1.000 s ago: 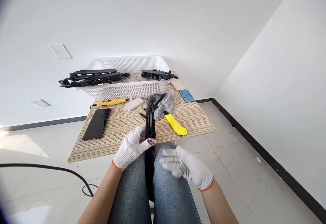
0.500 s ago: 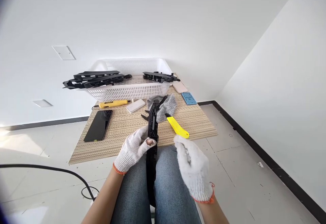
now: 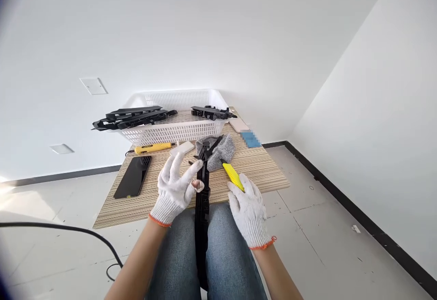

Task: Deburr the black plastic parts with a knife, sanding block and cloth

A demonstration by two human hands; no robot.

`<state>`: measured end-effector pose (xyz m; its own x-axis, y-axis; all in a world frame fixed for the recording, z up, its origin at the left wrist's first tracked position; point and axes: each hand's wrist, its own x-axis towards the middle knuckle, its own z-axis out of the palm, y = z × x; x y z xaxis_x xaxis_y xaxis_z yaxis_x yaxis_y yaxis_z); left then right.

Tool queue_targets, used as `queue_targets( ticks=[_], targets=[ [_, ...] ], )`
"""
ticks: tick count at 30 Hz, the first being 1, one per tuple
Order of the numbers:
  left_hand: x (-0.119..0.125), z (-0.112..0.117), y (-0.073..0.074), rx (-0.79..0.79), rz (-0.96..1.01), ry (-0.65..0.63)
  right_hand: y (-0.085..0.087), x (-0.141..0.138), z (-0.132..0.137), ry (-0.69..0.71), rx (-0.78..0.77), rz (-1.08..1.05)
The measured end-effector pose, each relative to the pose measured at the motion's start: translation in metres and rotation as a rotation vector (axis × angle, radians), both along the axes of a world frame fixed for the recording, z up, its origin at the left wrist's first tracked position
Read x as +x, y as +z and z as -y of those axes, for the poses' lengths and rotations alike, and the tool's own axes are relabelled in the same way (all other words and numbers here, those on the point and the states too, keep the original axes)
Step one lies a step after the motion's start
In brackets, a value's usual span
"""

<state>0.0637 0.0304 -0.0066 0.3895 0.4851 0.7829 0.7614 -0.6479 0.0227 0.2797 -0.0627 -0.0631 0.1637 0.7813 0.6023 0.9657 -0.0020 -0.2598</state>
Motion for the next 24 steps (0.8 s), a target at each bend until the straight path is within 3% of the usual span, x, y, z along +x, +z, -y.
queue_targets(
  ticks=[3, 8, 10, 13, 15, 18, 21, 24],
  targets=[
    [0.004, -0.007, 0.005, -0.004, 0.029, 0.024, -0.002, 0.000, -0.003, -0.010, -0.005, -0.013],
    [0.008, -0.004, -0.010, -0.141, 0.228, 0.226, 0.006, 0.004, -0.014, 0.008, -0.049, -0.100],
    [0.007, -0.004, -0.012, -0.236, 0.298, 0.336, 0.012, 0.006, -0.015, 0.031, -0.039, -0.236],
    [0.003, -0.006, -0.007, -0.329, 0.363, 0.394, 0.018, 0.010, -0.011, 0.065, 0.117, -0.513],
    [0.001, -0.008, -0.004, -0.370, 0.386, 0.349, 0.020, 0.014, -0.007, 0.053, 0.251, -0.610],
    [-0.002, -0.009, -0.003, -0.457, 0.340, 0.175, 0.018, 0.024, -0.004, -0.060, 0.373, -0.566],
    [-0.002, -0.008, -0.005, -0.545, 0.242, 0.007, 0.015, 0.035, -0.007, -0.129, 0.359, -0.479],
    [-0.002, -0.008, -0.004, -0.584, 0.206, -0.077, 0.010, 0.042, -0.011, -0.118, 0.309, -0.383]
  ],
)
